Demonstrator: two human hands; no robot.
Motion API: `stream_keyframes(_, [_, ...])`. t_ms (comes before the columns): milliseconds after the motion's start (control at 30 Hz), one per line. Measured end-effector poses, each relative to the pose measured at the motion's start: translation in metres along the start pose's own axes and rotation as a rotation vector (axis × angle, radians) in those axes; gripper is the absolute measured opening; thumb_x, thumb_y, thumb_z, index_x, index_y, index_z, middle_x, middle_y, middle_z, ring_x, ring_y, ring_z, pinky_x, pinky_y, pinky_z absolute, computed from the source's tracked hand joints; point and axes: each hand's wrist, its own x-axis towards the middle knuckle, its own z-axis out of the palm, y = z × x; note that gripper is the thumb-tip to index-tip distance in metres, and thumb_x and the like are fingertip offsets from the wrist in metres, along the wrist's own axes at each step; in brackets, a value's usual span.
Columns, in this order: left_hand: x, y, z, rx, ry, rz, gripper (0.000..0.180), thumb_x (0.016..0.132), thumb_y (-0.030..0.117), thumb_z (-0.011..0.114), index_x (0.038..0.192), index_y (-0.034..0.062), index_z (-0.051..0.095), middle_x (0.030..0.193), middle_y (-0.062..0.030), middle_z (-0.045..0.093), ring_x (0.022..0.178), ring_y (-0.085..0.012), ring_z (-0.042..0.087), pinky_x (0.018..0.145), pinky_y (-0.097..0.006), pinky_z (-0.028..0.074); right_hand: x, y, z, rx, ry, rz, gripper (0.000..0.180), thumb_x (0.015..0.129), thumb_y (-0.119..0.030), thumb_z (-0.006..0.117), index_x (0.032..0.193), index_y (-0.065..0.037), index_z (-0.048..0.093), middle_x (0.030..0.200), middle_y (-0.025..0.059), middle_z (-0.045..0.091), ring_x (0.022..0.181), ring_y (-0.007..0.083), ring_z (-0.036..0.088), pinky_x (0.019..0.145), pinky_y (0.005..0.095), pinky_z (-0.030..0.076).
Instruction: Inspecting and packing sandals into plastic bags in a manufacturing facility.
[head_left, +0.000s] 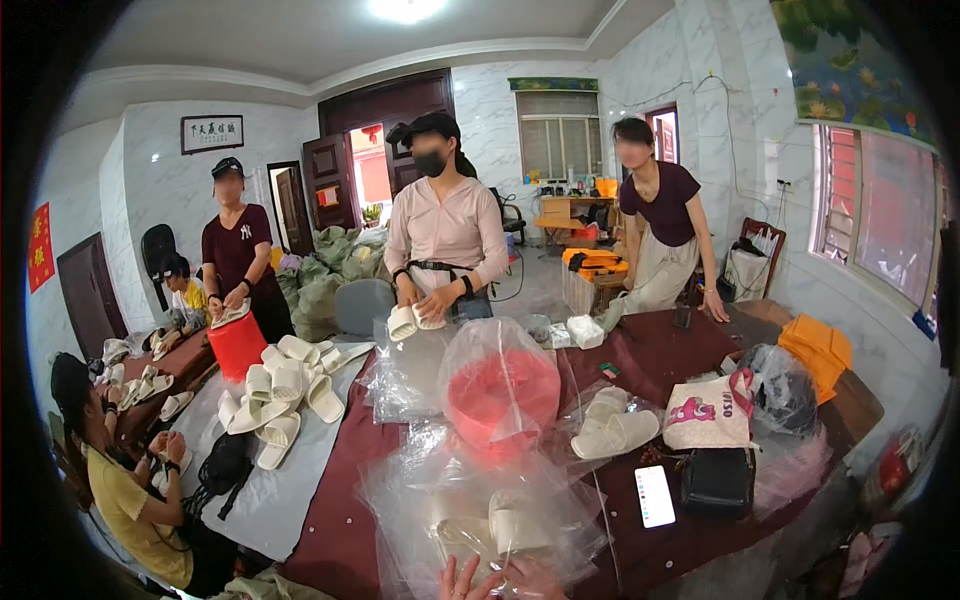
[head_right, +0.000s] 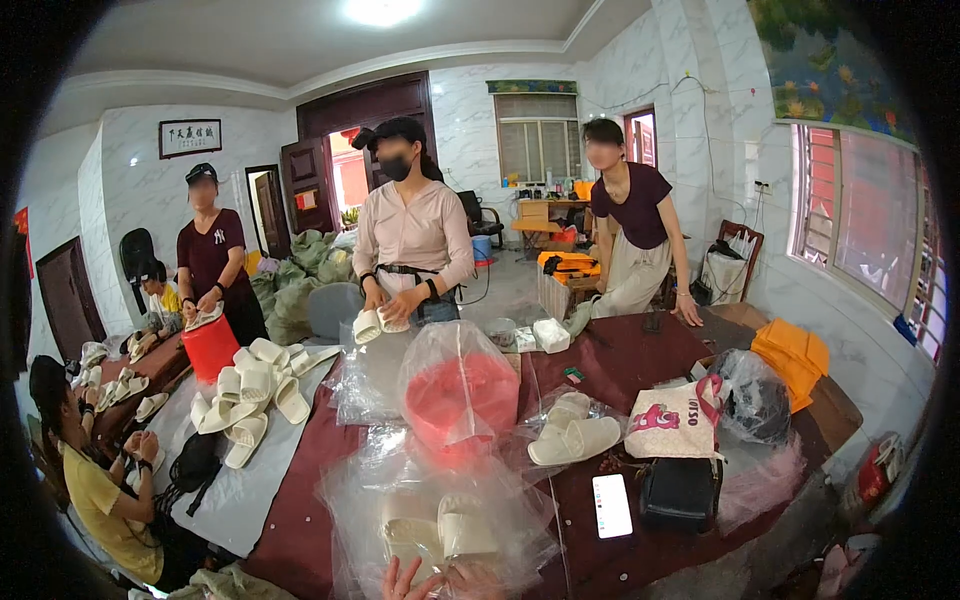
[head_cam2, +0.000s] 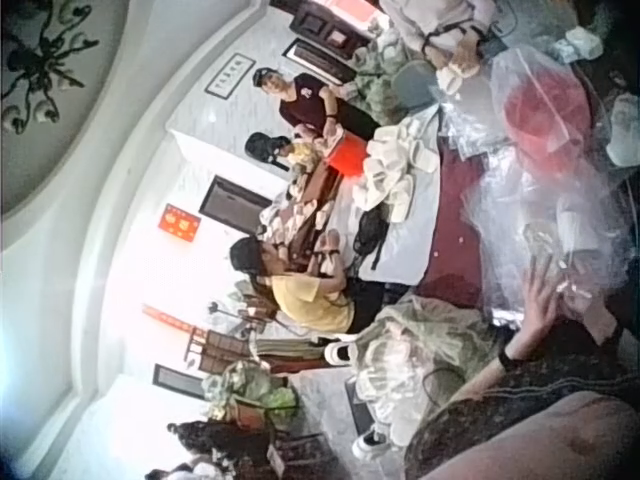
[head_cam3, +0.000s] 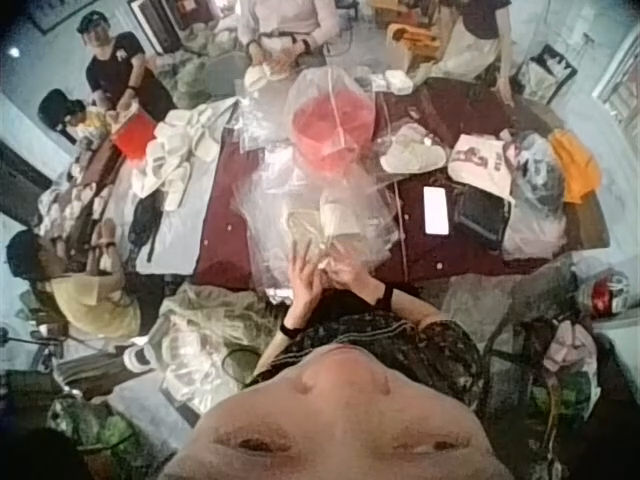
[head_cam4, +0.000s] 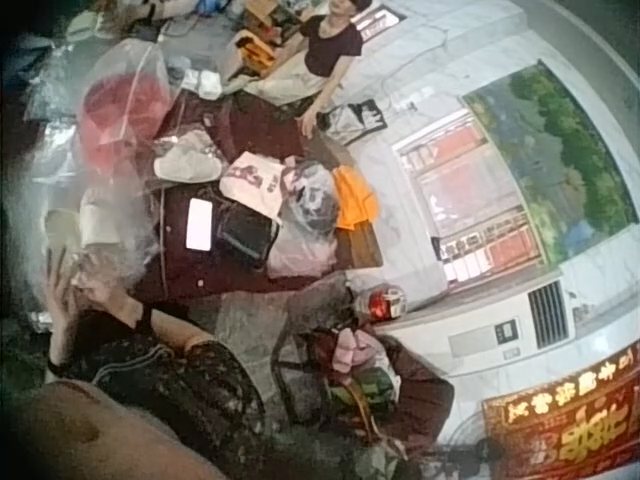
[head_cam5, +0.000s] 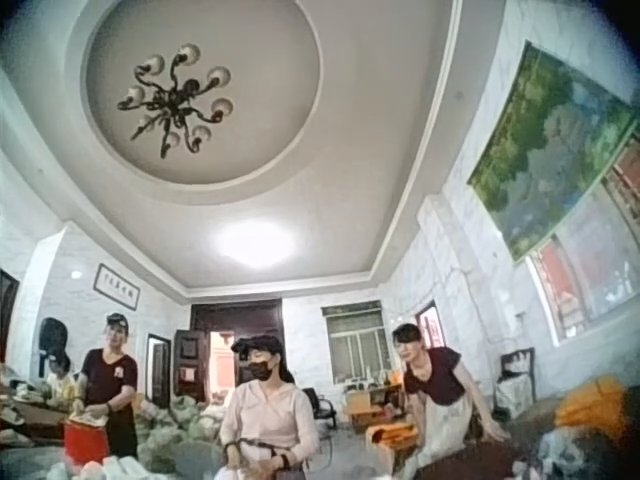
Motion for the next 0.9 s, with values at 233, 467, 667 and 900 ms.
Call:
stream_keyframes(233, [0.000,0.010,-0.009,-0.286,-0.048,-0.143,0.047,0.091,0.016,0.055,0.136,0.0079,0.054,0.154,-0.0197,0.030,0.144,-0.0408,0.024,0.116,-0.050,0.021,0.020,0.010,0.003,-0.020,-0.244,-0.062,0.051,0.088,-0.044,0.060,0.126,-0.010,0.059,0.139,0.0140,0.051,0.130,0.0393,0.041,0.103,0.0546,0.036])
stream_keyframes(467, [-0.024,-0.013,-0.020,-0.748,0.322,-0.628,0.061,0.096,0.030,0.055,0.148,0.0053,0.036,0.155,-0.0141,0.028,0.143,-0.0326,0.027,0.115,-0.044,0.025,-0.016,0.002,-0.048,-0.001,-0.149,-0.015,0.060,0.077,-0.040,0.070,0.124,-0.004,0.059,0.140,0.0217,0.046,0.136,0.0444,0.033,0.111,0.0574,0.028])
stream_keyframes(667, [-0.027,-0.025,-0.029,-0.977,0.328,-0.952,0.054,0.098,0.022,0.056,0.147,0.0089,0.036,0.143,-0.0116,0.044,0.129,-0.0241,0.044,0.103,-0.038,0.040,-0.024,0.012,-0.066,-0.132,-0.405,-0.005,0.082,0.078,-0.042,0.071,0.144,-0.004,0.041,0.150,0.0284,0.028,0.142,0.0474,0.020,0.114,0.0537,0.023])
stream_keyframes(900, [-0.038,-0.034,-0.010,-1.142,0.290,-1.026,0.063,0.089,0.000,0.059,0.146,0.0015,0.034,0.089,-0.0062,0.063,0.070,-0.0136,0.060,0.058,-0.025,0.050,-0.024,0.028,-0.057,-0.083,-0.506,-0.110,0.093,0.077,-0.043,0.072,0.148,0.000,0.031,0.153,0.0302,0.020,0.144,0.0475,0.014,0.116,0.0536,0.019])
